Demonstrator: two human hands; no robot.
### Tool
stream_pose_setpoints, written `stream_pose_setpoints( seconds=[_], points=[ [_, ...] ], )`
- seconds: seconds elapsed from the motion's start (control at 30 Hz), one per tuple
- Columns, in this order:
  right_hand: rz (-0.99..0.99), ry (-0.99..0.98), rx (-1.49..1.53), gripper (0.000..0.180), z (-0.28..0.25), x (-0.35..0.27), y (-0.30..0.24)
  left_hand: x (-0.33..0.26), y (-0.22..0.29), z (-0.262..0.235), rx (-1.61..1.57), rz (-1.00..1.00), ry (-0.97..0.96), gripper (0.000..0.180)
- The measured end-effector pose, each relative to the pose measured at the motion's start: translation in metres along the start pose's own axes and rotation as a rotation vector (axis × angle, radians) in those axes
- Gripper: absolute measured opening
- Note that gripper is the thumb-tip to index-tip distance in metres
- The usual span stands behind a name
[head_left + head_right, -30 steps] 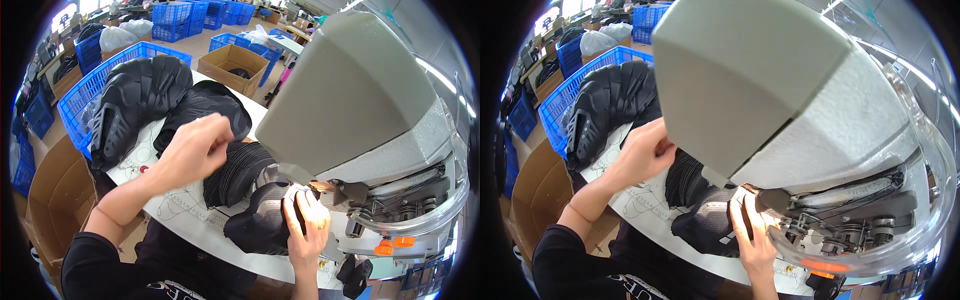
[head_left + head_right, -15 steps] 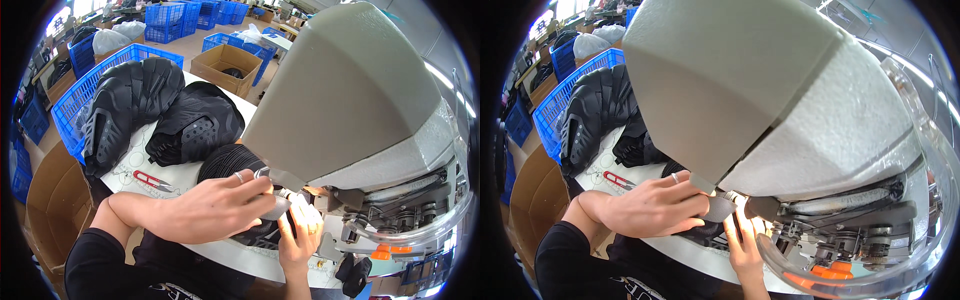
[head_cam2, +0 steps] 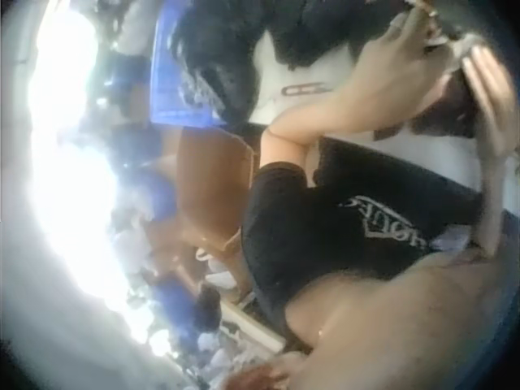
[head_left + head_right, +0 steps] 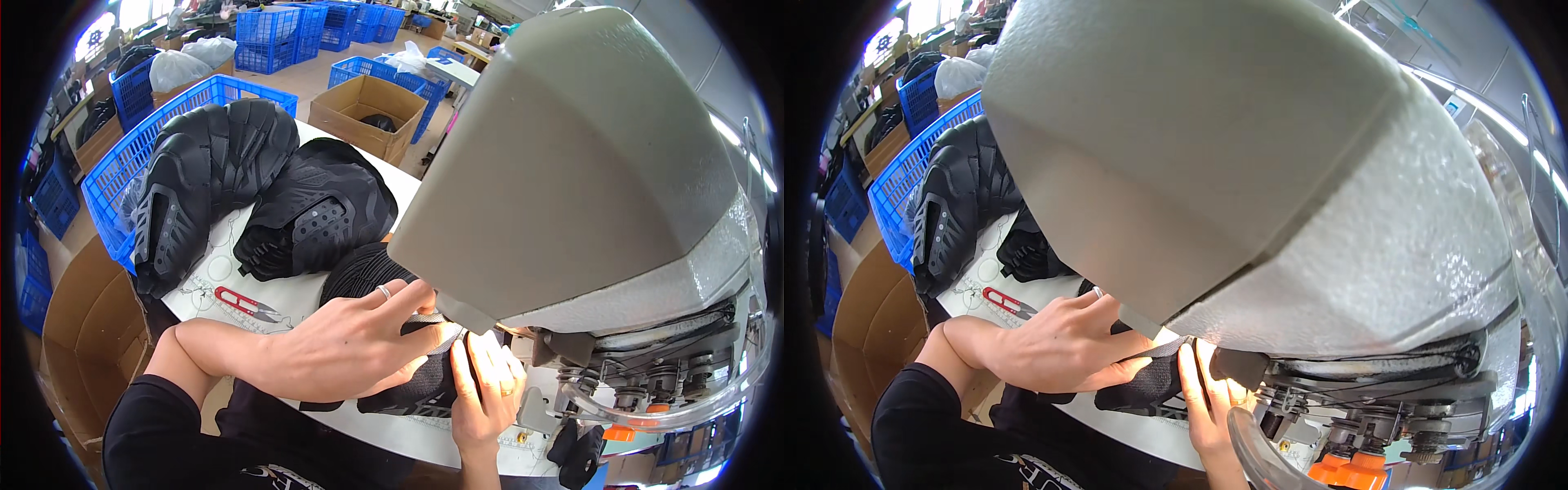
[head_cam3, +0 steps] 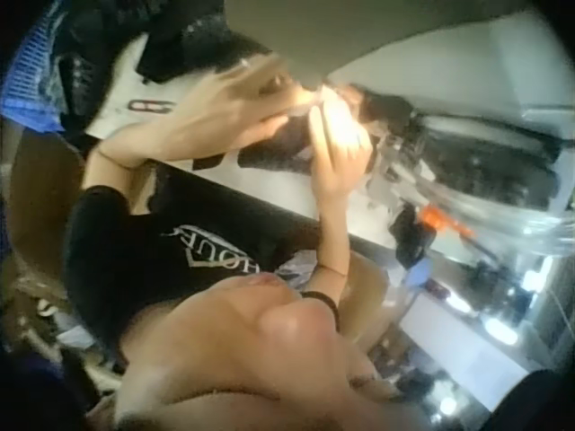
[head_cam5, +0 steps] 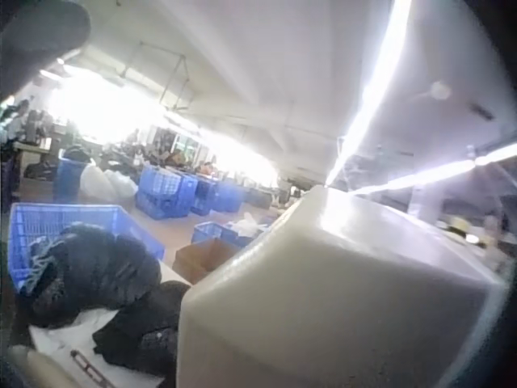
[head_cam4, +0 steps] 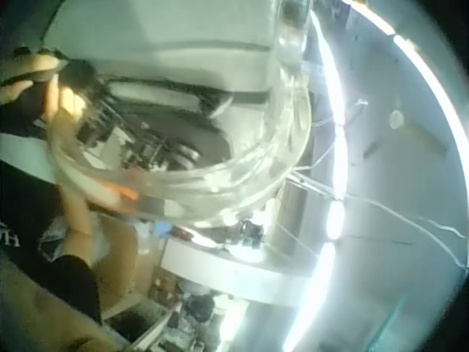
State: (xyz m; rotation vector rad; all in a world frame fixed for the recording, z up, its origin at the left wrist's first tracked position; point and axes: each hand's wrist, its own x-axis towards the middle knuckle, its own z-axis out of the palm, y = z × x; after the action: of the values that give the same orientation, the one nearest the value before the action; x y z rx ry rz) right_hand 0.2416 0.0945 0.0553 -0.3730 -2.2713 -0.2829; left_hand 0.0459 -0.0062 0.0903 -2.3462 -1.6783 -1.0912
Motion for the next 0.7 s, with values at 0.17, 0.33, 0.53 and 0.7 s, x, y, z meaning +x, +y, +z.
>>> stream_pose_setpoints(
  seconds=[0.17, 0.33, 0.53, 0.7],
  points=[
    [0.017, -0.032, 0.055, 0.023, 0.0, -0.002, 0.006, 0.001, 0.0, 0.0, 0.006, -0.002, -0.008, 0.037],
    [0.028, -0.041, 0.067, 0.023, 0.0, -0.003, 0.008, 0.002, 0.001, 0.0, -0.009, -0.013, -0.016, 0.038],
    [0.01, 0.005, 0.028, 0.024, -0.003, 0.007, 0.001, 0.003, 0.001, 0.003, 0.011, -0.005, 0.026, 0.038],
    [0.018, -0.009, 0.028, 0.024, -0.004, 0.008, 0.003, 0.004, 0.001, 0.002, 0.016, -0.02, 0.001, 0.037]
  ],
)
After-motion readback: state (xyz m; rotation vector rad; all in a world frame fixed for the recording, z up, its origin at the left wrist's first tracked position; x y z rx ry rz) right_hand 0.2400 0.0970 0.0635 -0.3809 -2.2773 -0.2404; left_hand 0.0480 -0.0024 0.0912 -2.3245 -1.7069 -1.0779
